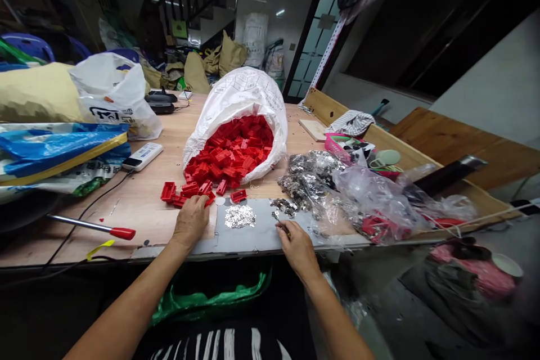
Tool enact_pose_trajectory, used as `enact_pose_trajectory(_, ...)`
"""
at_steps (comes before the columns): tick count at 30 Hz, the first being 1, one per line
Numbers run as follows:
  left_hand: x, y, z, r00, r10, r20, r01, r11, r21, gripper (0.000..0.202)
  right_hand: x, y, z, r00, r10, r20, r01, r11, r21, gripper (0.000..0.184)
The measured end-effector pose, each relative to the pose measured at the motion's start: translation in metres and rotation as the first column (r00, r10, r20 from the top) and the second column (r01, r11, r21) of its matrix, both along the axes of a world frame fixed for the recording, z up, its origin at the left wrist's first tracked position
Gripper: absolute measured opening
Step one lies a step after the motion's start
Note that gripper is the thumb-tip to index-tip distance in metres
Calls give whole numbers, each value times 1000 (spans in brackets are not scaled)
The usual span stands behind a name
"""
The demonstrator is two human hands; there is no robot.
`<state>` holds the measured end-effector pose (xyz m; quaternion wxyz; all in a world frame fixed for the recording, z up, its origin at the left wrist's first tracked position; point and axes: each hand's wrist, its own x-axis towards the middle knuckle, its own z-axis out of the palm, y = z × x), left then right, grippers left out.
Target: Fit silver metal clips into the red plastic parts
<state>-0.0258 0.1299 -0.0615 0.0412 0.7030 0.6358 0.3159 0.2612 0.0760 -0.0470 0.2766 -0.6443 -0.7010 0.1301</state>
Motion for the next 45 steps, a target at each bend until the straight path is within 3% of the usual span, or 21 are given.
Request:
enact_pose_trajectory(4,-1,-18,8,992,-11,127,7,1000,31,19,1,16,4,982,-84,171,87,996,-13,15)
enact_pose_trajectory(6,0,-30,15,958,-21,286,25,1000,-8,18,-2,21,4,969,-115,221,122,992,-19,14)
enact_pose_trajectory(8,2,-43,22,814,-2,580,111,982,-153,19,-6,25,4,954,-143,262,155,988,-22,12)
enact_pose_trajectory(10,4,-57,28,561,90,823,277,916,-289,21,-10,27,4,932,-167,322,186,982,-30,12)
enact_pose_trajectory(12,7,-70,31,363,179,915,398,858,-325,21,-12,28,5,914,-174,366,203,978,-41,11)
enact_pose_trajectory(14,8,-82,30,283,223,933,442,833,-333,21,-13,29,6,911,-171,375,203,978,-47,11)
enact_pose_trajectory(21,13,-103,20,296,220,930,451,826,-339,25,-6,31,8,921,-169,351,202,978,-59,16)
enact_pose_trajectory(27,19,-105,17,306,212,928,461,820,-339,47,8,32,11,941,-123,316,153,986,-69,17)
enact_pose_trajectory(31,20,-106,14,368,187,911,431,833,-346,40,11,32,12,949,-107,298,125,991,-44,16)
enact_pose_trajectory(37,19,-107,14,398,151,905,419,848,-326,38,5,40,7,964,-42,263,53,998,-35,15)
enact_pose_trajectory(39,18,-108,18,454,114,884,382,871,-309,37,3,44,5,969,-16,246,24,999,-31,14)
enact_pose_trajectory(45,15,-113,29,760,-124,638,221,972,-75,24,2,46,4,985,21,170,-24,1000,17,11)
